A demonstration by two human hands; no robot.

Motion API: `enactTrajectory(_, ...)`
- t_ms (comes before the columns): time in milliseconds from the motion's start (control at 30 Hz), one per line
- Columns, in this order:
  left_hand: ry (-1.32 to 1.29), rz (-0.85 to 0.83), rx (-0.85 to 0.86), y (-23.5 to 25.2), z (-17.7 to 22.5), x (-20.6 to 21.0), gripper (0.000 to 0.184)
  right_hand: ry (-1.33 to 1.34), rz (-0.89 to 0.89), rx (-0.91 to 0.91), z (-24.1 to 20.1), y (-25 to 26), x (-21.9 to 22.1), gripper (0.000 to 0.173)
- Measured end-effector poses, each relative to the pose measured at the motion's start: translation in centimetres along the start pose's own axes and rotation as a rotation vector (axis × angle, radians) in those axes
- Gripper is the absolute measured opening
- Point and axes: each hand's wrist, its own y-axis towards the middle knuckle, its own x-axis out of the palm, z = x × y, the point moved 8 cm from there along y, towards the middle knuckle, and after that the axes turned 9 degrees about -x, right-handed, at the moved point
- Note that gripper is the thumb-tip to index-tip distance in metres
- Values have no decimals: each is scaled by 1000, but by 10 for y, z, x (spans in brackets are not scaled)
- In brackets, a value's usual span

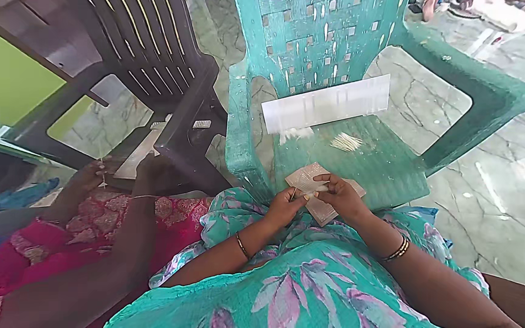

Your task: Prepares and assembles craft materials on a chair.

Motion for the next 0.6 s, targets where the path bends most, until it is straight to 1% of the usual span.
enactTrajectory(100, 8, -3, -8, 0, 0, 0, 10, -35, 28, 14, -1, 0, -4, 35)
enactTrajectory(233, 41, -11, -17, 3, -2, 0, 11, -74, -38, 20, 2, 0, 3, 41)
enactTrajectory(300, 58, 14, -28, 5, -4, -1, 12, -118, -34, 24, 4, 1, 2, 42)
enactTrajectory(333, 77, 35, -41, 5, -5, -3, 12, -167, -24, 24, 6, 3, 0, 42)
enactTrajectory(367, 106, 53, -61, 5, -7, -5, 17, -239, -17, 19, 7, 4, -2, 42)
enactTrajectory(467, 245, 60, -133, 6, -13, -10, 39, -535, -30, 0, 4, 7, -5, 47)
enactTrajectory(533, 368, 53, -135, 6, -16, -11, 42, -686, -32, -22, 3, 10, -7, 50)
enactTrajectory(600, 476, 49, -82, 6, -14, -12, 44, -756, -17, -71, 4, 13, -9, 52)
